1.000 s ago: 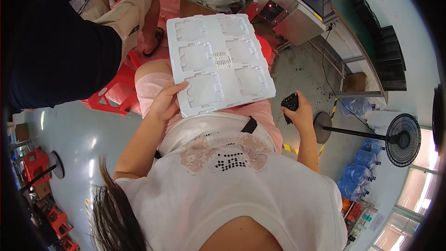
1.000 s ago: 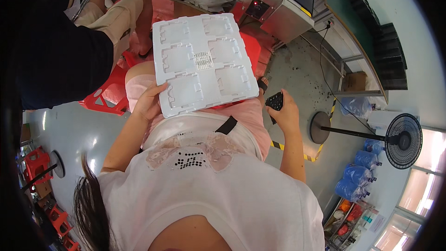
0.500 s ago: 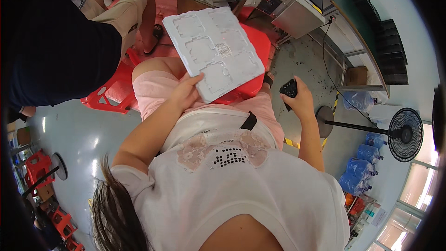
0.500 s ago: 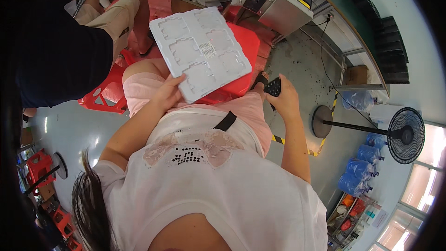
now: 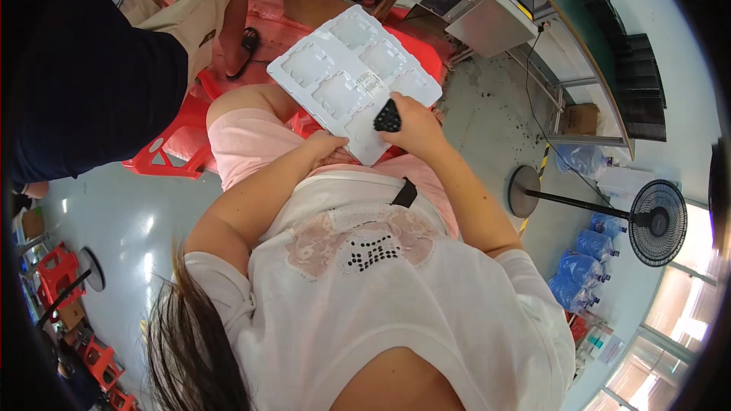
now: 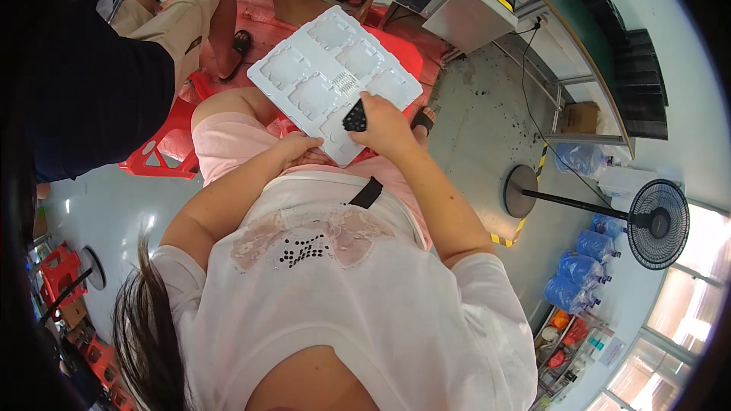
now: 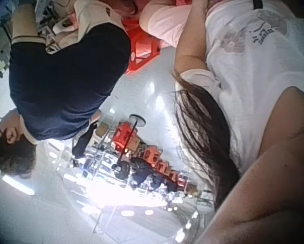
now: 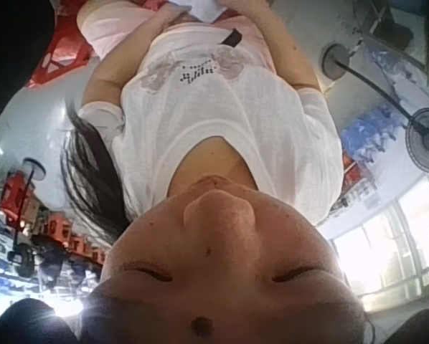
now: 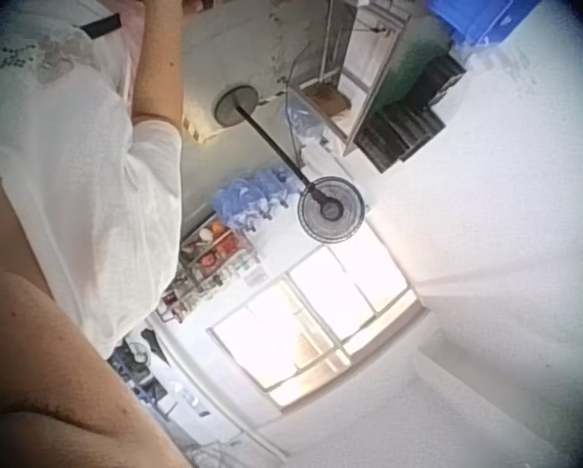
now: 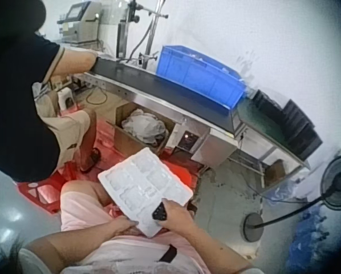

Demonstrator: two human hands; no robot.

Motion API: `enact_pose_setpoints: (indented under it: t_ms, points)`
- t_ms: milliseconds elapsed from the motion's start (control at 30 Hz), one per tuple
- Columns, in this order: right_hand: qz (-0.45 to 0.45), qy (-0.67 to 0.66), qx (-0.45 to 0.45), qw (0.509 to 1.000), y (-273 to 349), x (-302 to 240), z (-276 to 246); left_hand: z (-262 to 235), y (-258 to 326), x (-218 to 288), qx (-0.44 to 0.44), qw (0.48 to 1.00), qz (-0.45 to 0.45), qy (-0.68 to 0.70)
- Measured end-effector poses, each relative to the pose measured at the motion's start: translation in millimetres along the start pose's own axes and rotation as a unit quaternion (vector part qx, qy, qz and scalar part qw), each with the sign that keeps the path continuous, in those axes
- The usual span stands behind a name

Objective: The worker is assembling small electronic components into structured white plastic trays.

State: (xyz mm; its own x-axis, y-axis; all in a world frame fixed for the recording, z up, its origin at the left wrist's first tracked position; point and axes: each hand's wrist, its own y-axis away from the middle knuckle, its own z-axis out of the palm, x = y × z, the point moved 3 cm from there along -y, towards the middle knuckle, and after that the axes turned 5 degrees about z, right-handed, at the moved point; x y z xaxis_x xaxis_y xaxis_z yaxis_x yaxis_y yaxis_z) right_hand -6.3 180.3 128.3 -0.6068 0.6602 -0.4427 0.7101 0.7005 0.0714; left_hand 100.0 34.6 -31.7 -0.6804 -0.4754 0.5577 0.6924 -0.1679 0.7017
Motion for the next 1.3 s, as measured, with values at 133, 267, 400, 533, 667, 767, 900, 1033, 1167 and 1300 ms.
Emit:
enact_pose_setpoints:
  t_ms: [133, 267, 400, 533, 667, 767, 900, 1033, 1167, 1300]
  points:
    - [0.008, 0.005, -0.055, 0.998, -22.7, -3.9, 40.7, 0.0, -5.0, -0.1, 0.021, 0.999, -0.03, 0.027]
    - [0.048, 0.059, -0.084, 0.994, -29.7, -5.8, 57.7, -2.5, -7.0, -3.7, 0.034, 0.998, -0.043, 0.034]
    - [0.063, 0.058, -0.053, 0.995, -42.6, -4.2, 52.7, -2.8, -10.3, -4.5, 0.037, 0.998, -0.045, 0.001]
    - [0.09, 0.067, -0.047, 0.993, -69.2, -8.2, 47.2, 3.9, -6.3, 2.4, 0.019, 0.999, -0.024, -0.028]
    - [0.119, 0.029, -0.035, 0.992, -87.6, -9.3, 39.0, 2.2, 5.5, 25.8, 0.114, 0.942, 0.03, -0.314]
    - [0.168, 0.029, -0.049, 0.984, -89.1, 0.2, 30.4, 19.4, 25.9, 56.7, 0.115, 0.801, 0.122, -0.575]
    - [0.182, 0.02, -0.001, 0.983, -81.8, 9.6, 28.1, 54.7, 32.6, 71.8, 0.173, 0.663, 0.241, -0.687]
    - [0.212, -0.001, 0.008, 0.977, -70.7, 16.0, 22.0, 83.3, 15.1, 73.8, 0.17, 0.607, 0.161, -0.759]
    - [0.215, 0.007, 0.045, 0.976, -57.0, 30.2, 19.7, 97.5, -6.8, 72.9, 0.173, 0.587, 0.06, -0.789]
    - [0.238, -0.006, 0.043, 0.97, -44.7, 40.9, 15.4, 101.1, -15.2, 55.5, 0.181, 0.497, 0.08, -0.845]
